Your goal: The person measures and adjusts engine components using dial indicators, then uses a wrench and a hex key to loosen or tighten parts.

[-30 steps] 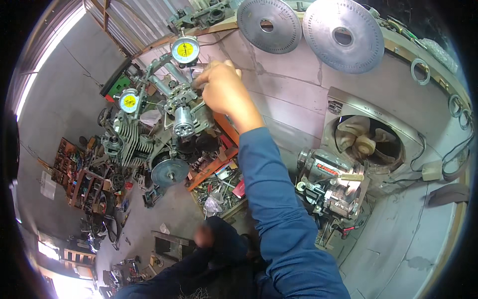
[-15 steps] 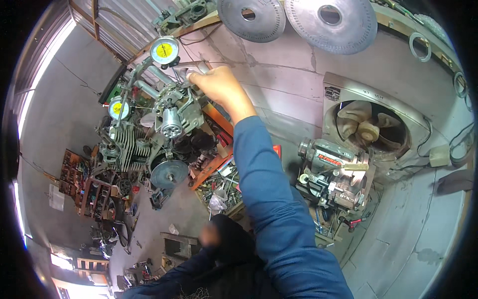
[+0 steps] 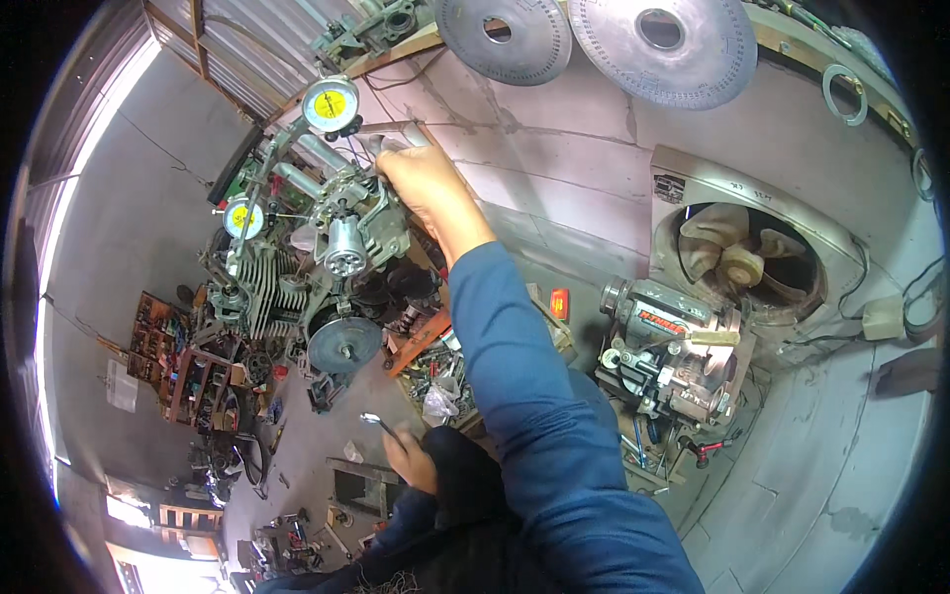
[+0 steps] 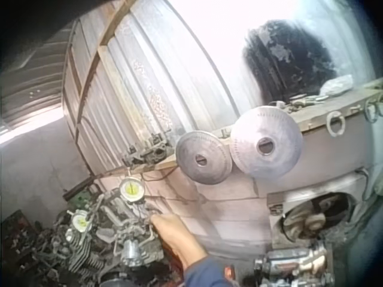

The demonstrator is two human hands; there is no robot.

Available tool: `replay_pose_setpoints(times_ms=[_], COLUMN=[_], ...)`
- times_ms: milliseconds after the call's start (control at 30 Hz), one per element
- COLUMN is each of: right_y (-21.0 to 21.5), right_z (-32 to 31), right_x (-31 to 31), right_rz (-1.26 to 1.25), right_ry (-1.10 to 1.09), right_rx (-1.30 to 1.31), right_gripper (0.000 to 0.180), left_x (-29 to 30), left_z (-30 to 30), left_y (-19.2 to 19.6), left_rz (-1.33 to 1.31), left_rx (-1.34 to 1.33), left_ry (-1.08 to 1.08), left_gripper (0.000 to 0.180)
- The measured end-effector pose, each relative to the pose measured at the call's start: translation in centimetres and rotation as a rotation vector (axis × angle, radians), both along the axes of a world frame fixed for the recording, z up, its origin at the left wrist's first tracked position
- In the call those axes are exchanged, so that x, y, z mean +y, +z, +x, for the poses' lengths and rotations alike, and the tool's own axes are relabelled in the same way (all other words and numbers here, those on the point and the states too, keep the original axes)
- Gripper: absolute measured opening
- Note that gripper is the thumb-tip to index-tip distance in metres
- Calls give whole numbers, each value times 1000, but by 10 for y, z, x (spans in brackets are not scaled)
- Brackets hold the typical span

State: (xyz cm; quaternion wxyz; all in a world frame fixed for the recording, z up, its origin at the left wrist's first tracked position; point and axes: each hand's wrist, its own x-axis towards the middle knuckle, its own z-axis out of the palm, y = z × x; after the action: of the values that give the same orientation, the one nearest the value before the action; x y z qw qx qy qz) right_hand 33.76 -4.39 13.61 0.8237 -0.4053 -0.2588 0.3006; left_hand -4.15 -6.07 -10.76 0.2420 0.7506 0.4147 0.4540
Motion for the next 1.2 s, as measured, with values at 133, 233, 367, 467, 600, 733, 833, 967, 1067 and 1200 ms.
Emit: replay_pose_setpoints(times_ms=[133, 233, 367, 467, 600, 733, 833, 967, 1067, 1200], right_y=[-6, -2, -2, -3, -6, -6, -8, -7, -9, -9], right_z=[5, 0, 1, -1, 4, 9, 10, 12, 14, 16], right_x=[2, -3, 1, 1, 2, -3, -3, -4, -1, -2], right_rz=[28, 38, 0, 11, 12, 57, 89, 161, 178, 175], right_ry=[-10, -7, 7, 3, 49, 114, 143, 186, 207, 218], right_rx=[48, 63, 30, 69, 76, 120, 155, 236, 233, 247], right_gripper=[19, 20, 21, 22, 20, 18, 17, 15, 16, 16], left_x=[23, 30, 51, 71, 75, 76, 75, 71, 65, 67], left_z=[70, 112, 168, 169, 169, 166, 171, 171, 169, 169], left_y=[115, 194, 248, 246, 248, 266, 278, 292, 298, 298], left_rz=[433, 640, 905, 856, 908, 1003, 1087, 1086, 1065, 1048], left_rx=[-25, 22, 73, 119, 214, 371, 435, 475, 570, 647], left_ry=[-255, -261, -250, -333, -347, -425, -508, -588, -621, -606], left_gripper=[24, 56, 71, 67, 59, 64, 63, 61, 71, 67])
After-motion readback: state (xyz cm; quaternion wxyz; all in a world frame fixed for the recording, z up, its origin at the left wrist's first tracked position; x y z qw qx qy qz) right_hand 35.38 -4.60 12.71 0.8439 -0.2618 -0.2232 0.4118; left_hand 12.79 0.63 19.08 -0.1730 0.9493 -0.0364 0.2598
